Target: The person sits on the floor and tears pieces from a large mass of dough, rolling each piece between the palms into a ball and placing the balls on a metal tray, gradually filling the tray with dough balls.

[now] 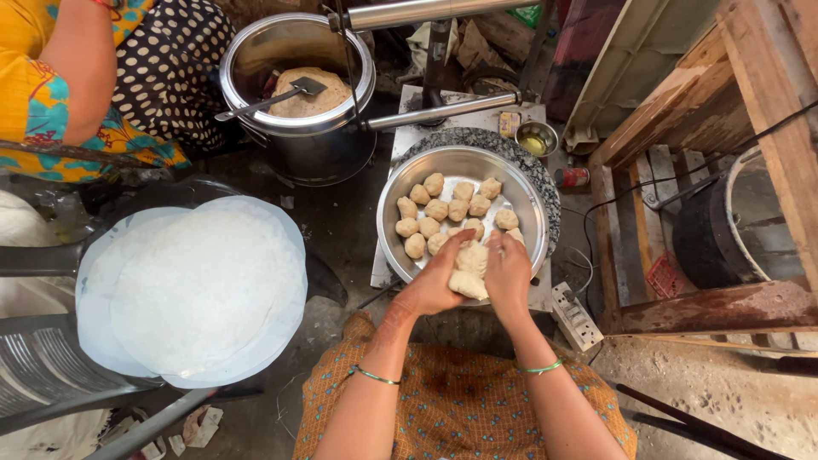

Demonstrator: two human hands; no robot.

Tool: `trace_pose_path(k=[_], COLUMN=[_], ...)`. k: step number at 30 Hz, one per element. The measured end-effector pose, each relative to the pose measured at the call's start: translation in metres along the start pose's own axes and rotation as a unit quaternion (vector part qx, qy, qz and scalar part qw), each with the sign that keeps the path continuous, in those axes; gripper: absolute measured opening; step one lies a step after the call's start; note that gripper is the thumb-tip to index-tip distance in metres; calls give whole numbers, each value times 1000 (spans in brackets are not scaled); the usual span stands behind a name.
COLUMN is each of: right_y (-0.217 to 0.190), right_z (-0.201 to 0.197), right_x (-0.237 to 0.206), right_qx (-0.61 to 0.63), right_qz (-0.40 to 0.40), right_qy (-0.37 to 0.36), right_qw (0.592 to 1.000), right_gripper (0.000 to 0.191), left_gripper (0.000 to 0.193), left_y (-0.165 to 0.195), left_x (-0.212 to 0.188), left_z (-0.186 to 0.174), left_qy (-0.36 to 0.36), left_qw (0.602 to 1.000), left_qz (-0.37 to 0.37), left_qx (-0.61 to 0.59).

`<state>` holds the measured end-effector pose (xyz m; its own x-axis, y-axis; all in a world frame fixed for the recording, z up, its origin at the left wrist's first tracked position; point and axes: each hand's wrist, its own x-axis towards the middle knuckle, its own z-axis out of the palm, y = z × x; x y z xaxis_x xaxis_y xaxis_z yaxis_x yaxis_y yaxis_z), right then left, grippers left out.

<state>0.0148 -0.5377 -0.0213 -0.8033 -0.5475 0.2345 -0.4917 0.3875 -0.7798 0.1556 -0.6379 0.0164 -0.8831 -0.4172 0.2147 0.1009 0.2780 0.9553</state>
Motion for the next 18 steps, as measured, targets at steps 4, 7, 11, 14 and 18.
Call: trace_pose_path(k=[4,7,11,14,18], right_y=[-34,-49,-55,-64,-80], right_z=[-10,-14,-19,-26,-43], right_x=[-12,-17,-18,-18,-18], right_qx=[-98,-93,-109,-119,-62], right_qz=[-103,-97,-132,-176,-258], right_qy=[7,-4,16,40,78], right_qw=[990,991,985,976,961], right_gripper=[31,28,22,26,34], left_gripper=[136,105,70,51,33], left_y=[20,27,23,22,32], left_x=[-4,-7,-1,-1,-1], left_z=[8,14,24,29,22], left_qy=[-16,39,75,91,118], left_qw=[983,989,984,970,954], left_qz=[-6,23,-32,-39,50], left_qx=[185,138,159,222,272])
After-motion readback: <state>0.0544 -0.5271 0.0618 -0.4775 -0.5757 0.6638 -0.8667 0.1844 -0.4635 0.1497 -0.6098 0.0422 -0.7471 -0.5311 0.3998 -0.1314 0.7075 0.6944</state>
